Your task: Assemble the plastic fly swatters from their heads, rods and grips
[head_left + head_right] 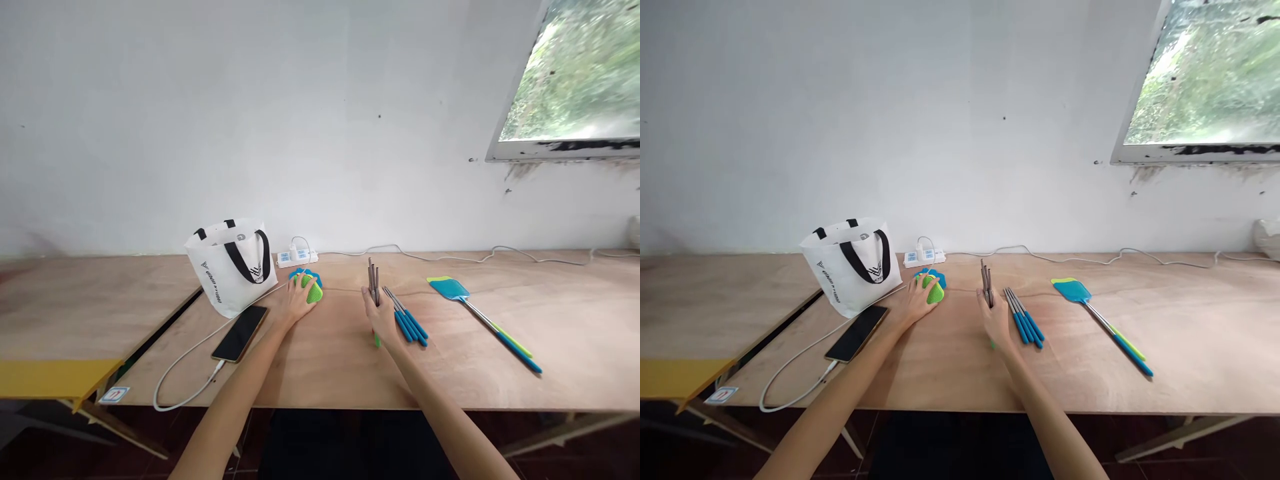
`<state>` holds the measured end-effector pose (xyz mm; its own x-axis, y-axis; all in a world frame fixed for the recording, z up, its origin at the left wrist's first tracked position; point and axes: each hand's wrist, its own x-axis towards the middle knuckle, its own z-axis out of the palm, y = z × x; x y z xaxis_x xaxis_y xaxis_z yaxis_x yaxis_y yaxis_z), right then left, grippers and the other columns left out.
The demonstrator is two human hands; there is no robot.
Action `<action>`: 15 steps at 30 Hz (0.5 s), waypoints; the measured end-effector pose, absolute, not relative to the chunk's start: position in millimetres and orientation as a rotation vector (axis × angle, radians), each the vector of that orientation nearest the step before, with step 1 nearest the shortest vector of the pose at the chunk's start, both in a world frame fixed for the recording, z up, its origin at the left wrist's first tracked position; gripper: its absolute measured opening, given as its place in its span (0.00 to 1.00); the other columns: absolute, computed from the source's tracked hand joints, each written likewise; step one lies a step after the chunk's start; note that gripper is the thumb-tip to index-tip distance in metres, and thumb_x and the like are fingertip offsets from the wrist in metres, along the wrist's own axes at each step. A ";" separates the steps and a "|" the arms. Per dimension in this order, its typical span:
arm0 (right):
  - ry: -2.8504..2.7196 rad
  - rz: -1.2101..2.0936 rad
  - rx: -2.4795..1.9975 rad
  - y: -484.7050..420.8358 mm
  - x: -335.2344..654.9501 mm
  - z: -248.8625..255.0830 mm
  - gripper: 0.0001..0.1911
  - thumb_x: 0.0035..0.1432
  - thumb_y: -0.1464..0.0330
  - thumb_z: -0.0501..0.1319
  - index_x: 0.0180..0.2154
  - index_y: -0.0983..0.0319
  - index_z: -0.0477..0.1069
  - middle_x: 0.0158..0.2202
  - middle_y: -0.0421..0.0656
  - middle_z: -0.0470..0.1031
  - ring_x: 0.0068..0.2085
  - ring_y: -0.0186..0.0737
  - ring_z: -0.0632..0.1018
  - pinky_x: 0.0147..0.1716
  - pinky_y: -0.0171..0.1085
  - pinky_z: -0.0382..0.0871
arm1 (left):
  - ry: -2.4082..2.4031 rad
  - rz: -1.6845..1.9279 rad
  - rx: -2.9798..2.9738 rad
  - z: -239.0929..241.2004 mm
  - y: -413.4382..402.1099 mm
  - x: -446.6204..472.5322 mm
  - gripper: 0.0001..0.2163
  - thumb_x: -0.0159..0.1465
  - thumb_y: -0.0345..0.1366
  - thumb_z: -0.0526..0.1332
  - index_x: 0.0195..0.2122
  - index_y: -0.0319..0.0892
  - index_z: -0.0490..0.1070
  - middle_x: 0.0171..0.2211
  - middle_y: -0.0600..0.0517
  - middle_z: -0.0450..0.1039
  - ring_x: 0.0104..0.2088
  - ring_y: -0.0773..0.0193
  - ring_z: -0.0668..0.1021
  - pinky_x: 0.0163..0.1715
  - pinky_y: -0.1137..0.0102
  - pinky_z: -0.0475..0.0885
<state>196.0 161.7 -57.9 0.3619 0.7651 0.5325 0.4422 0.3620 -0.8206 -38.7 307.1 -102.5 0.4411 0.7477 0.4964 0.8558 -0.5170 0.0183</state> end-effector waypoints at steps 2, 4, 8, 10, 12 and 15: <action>-1.283 0.299 -1.279 160.0 194.9 -63.3 0.23 0.66 0.47 0.53 0.28 0.56 0.57 0.23 0.34 0.56 0.27 0.34 0.59 0.27 0.34 0.55 | -1.360 -0.687 -2.455 -103.1 305.4 -37.0 0.32 0.61 0.42 0.67 0.66 0.51 0.63 0.68 0.42 0.54 0.65 0.36 0.59 0.65 0.45 0.54; -1.314 0.304 -1.289 159.2 193.5 -67.8 0.22 0.65 0.47 0.53 0.28 0.56 0.58 0.24 0.35 0.58 0.27 0.35 0.60 0.28 0.35 0.56 | -1.324 -0.705 -2.462 -102.9 302.4 -36.0 0.31 0.62 0.42 0.67 0.67 0.52 0.63 0.69 0.42 0.52 0.65 0.36 0.58 0.66 0.45 0.53; -1.380 0.339 -1.309 160.9 193.8 -75.4 0.20 0.64 0.48 0.53 0.34 0.57 0.65 0.27 0.38 0.65 0.28 0.37 0.64 0.30 0.36 0.61 | -1.357 -0.701 -2.452 -100.9 292.3 -36.4 0.32 0.60 0.41 0.68 0.66 0.51 0.64 0.68 0.42 0.54 0.64 0.36 0.60 0.64 0.46 0.56; -1.394 0.360 -1.326 163.7 196.0 -79.2 0.20 0.64 0.48 0.53 0.37 0.58 0.67 0.29 0.40 0.69 0.30 0.39 0.67 0.33 0.37 0.63 | -1.395 -0.702 -2.450 -99.1 284.2 -37.4 0.32 0.59 0.41 0.69 0.66 0.51 0.64 0.66 0.41 0.56 0.62 0.37 0.62 0.63 0.47 0.58; -1.388 0.381 -1.354 167.6 198.7 -83.0 0.21 0.63 0.48 0.53 0.39 0.59 0.67 0.31 0.41 0.71 0.31 0.40 0.70 0.34 0.38 0.65 | -1.434 -0.705 -2.473 -96.9 274.0 -38.5 0.32 0.59 0.42 0.68 0.65 0.50 0.65 0.64 0.42 0.58 0.60 0.39 0.65 0.61 0.49 0.61; -1.359 0.436 -1.413 172.9 203.3 -87.0 0.21 0.62 0.47 0.53 0.40 0.59 0.66 0.26 0.38 0.68 0.27 0.39 0.70 0.29 0.36 0.65 | -1.469 -0.694 -2.533 -93.7 258.9 -39.8 0.30 0.61 0.43 0.67 0.65 0.50 0.65 0.61 0.43 0.61 0.57 0.42 0.67 0.59 0.50 0.63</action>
<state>203.3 172.9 -87.0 0.2806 0.8746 0.3953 0.4813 0.2281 -0.8464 -39.8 258.9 -93.7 0.4197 0.7878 0.4508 0.8487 -0.5167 0.1129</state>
